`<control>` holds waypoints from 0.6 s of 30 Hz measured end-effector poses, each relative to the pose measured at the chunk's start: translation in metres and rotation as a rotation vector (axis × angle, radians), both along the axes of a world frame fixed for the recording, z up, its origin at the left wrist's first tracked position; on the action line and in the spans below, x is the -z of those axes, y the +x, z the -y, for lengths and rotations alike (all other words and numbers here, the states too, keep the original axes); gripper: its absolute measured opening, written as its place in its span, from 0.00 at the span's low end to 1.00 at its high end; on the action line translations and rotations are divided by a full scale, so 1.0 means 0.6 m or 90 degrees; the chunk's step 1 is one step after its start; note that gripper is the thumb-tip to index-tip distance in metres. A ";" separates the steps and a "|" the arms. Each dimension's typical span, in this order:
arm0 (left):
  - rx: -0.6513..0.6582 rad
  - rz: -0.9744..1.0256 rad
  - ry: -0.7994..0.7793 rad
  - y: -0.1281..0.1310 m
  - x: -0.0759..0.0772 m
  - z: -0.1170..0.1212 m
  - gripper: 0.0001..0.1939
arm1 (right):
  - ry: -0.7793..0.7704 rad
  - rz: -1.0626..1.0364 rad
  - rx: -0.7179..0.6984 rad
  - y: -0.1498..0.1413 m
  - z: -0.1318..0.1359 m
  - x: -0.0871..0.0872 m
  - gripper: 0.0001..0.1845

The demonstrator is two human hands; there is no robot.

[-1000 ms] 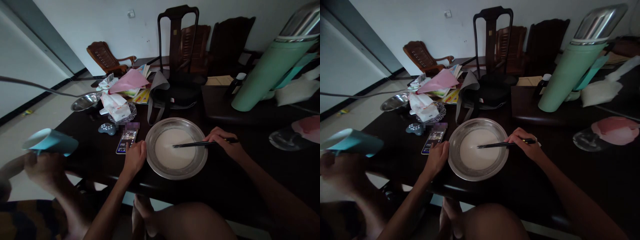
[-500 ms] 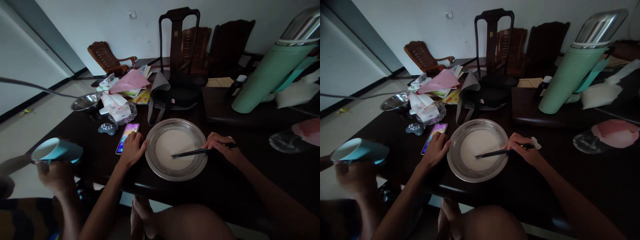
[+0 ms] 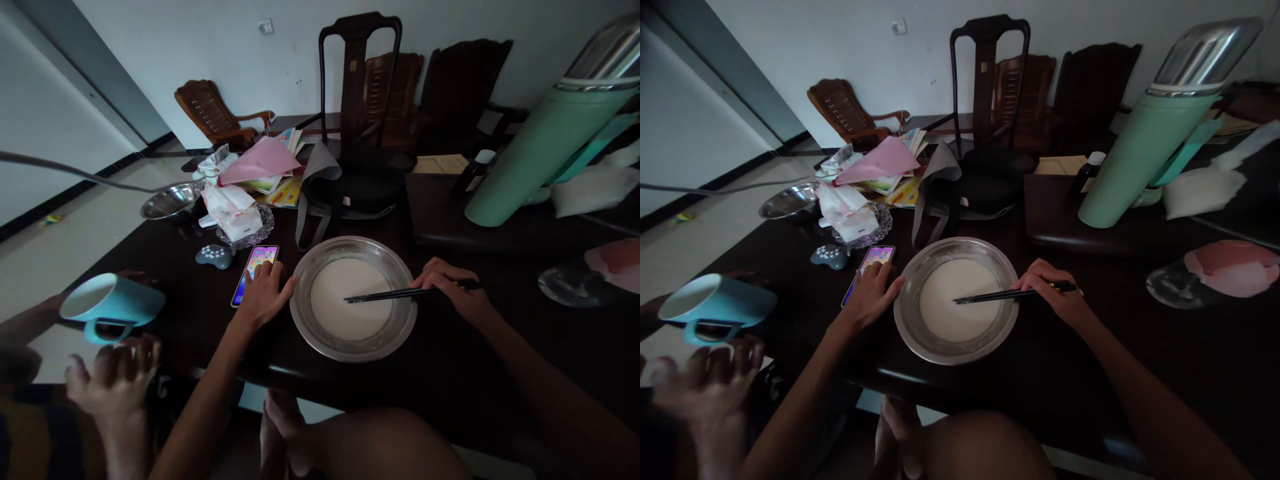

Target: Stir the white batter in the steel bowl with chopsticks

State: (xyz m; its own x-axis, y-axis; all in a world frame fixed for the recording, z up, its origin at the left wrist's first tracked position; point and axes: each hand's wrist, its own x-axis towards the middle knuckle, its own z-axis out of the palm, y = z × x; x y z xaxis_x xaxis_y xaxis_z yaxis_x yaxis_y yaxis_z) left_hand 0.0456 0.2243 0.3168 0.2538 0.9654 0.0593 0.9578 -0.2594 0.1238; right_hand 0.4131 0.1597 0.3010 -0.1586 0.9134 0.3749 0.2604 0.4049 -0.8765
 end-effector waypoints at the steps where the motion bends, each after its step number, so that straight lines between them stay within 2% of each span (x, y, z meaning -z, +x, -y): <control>1: 0.003 -0.004 -0.002 -0.001 -0.001 -0.002 0.22 | -0.003 -0.006 -0.002 -0.001 0.000 0.000 0.15; 5: 0.021 0.004 -0.011 -0.007 -0.003 -0.016 0.24 | -0.009 -0.012 -0.025 -0.004 0.003 -0.001 0.14; 10: 0.051 0.057 -0.032 -0.015 0.000 -0.035 0.23 | -0.007 -0.027 0.005 0.002 0.000 0.002 0.14; 14: 0.060 0.076 -0.058 -0.020 0.001 -0.044 0.23 | -0.016 -0.017 -0.026 0.005 -0.002 0.003 0.14; 18: 0.065 0.066 -0.038 -0.017 -0.001 -0.040 0.22 | 0.006 -0.018 0.012 0.007 -0.003 0.002 0.15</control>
